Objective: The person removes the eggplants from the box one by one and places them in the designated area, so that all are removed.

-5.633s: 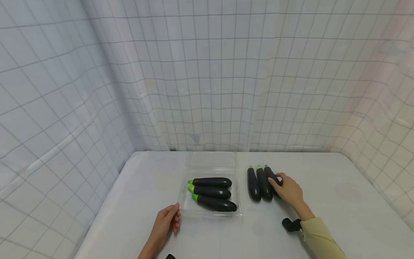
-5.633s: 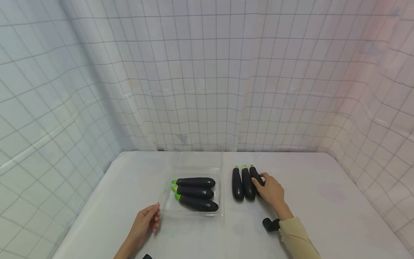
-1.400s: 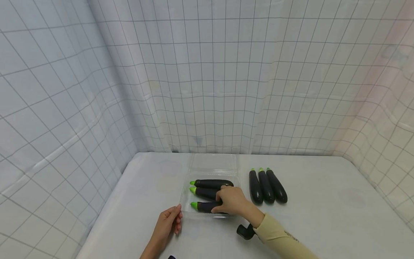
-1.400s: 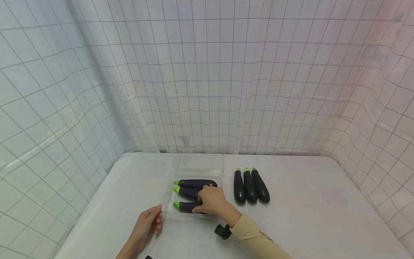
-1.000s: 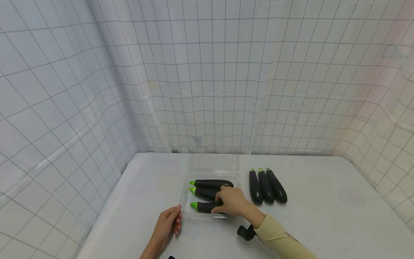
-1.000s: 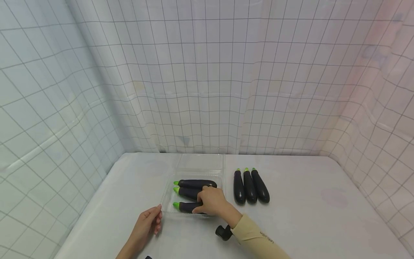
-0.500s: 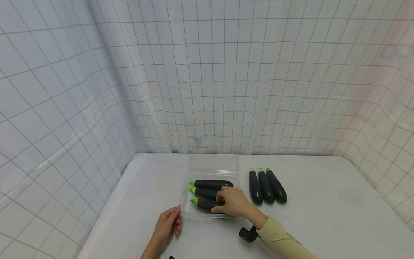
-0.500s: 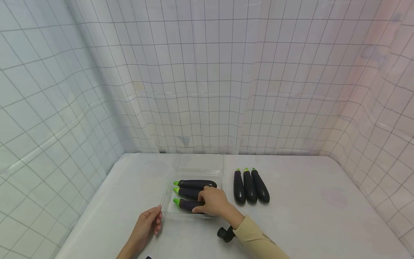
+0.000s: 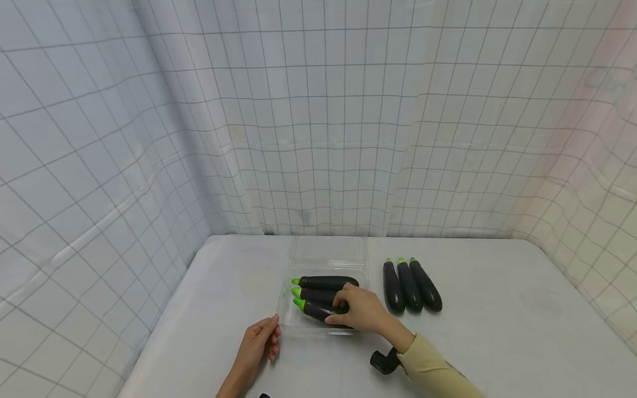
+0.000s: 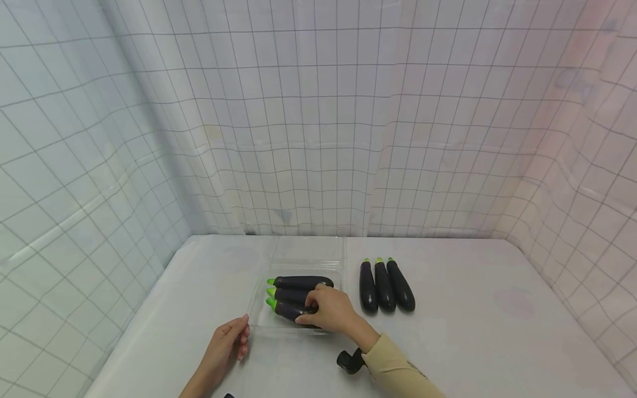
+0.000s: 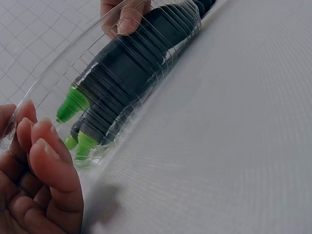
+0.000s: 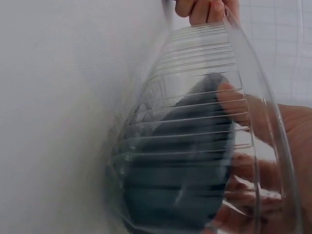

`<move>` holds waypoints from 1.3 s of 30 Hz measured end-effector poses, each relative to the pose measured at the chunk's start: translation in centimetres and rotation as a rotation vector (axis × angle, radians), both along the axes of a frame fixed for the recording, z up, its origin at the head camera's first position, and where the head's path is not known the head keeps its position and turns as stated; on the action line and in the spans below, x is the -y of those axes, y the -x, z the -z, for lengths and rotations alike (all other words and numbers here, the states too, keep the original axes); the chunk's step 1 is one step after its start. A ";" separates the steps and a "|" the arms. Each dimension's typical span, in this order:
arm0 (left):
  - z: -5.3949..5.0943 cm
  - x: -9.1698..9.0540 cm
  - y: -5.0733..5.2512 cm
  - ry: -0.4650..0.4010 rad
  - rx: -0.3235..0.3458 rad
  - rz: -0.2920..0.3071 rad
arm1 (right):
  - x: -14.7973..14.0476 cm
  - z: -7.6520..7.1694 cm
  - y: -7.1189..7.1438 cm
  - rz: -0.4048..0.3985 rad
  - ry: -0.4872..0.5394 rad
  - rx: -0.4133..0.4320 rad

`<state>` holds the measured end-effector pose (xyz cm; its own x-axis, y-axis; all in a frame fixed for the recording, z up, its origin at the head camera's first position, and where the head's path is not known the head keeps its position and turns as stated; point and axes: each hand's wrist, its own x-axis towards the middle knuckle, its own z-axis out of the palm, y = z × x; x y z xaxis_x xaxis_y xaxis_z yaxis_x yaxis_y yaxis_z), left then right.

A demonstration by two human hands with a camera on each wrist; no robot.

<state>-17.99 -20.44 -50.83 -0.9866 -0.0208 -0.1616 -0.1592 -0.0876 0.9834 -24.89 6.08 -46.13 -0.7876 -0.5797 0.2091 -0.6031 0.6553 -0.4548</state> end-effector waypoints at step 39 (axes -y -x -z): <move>0.1 0.0 0.0 -0.002 -0.009 0.005 | 0.0 0.0 -0.1 0.023 0.091 -0.001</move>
